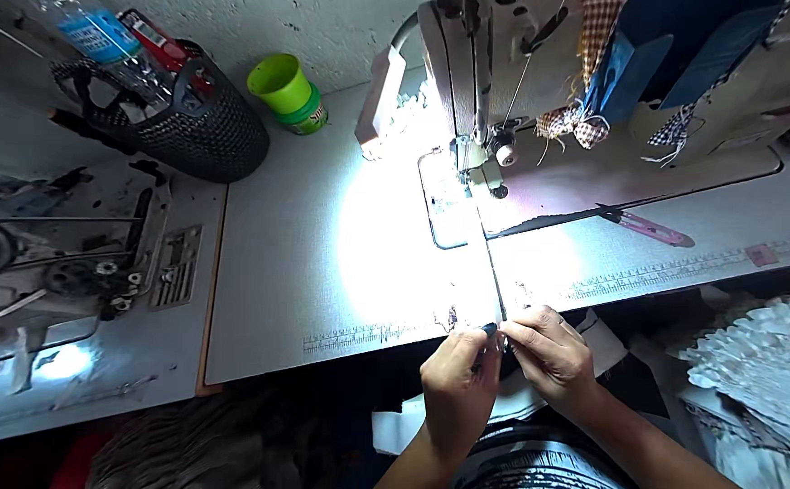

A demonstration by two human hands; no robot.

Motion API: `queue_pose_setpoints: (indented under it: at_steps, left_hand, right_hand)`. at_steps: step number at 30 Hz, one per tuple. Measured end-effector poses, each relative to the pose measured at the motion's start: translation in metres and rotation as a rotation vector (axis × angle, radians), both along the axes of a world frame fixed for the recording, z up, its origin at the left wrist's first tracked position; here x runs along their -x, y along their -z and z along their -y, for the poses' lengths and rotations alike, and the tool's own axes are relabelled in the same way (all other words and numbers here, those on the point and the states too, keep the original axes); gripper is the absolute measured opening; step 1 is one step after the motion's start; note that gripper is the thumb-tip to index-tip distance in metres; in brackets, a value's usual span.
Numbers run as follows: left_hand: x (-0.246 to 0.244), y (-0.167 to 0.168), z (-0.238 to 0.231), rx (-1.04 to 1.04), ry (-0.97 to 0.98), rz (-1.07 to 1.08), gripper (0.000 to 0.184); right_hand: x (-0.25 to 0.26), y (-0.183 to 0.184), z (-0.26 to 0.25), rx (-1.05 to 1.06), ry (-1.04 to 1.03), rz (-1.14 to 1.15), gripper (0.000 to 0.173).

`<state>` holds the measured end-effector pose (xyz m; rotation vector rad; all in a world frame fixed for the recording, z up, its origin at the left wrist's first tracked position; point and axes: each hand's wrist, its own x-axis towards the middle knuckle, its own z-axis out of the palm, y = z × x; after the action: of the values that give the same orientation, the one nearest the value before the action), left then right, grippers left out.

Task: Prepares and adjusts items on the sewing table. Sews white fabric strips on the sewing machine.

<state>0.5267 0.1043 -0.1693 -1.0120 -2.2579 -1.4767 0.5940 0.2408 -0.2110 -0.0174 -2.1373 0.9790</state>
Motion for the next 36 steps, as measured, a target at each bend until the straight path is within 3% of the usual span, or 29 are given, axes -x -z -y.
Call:
queue_pose_setpoints:
  at_steps: [14,22,25,30,33,36]
  left_hand:
    - [0.000,0.022,0.004,-0.093,0.060,-0.095,0.007]
    - [-0.001,0.023,0.001,-0.284,0.147,0.158,0.008]
    - [-0.009,0.014,0.002,-0.399,0.169,0.427,0.015]
    - [-0.013,-0.018,0.000,-0.349,0.107,1.160,0.014]
    - [-0.005,-0.021,-0.003,-0.365,0.061,1.418,0.018]
    - [-0.002,-0.020,-0.005,-0.403,0.027,1.505,0.020]
  right_hand:
    - [0.006,-0.001,-0.009,-0.023,-0.030,-0.141,0.011]
    - [0.014,-0.002,-0.014,0.073,-0.205,-0.145,0.007]
    - [0.014,0.001,-0.014,0.105,-0.187,-0.169,0.006]
    - [0.013,0.006,-0.003,0.345,-0.152,-0.183,0.012]
    - [0.013,0.009,0.002,0.419,-0.132,-0.179,0.017]
    - [0.008,0.008,0.001,0.402,-0.101,-0.137,0.019]
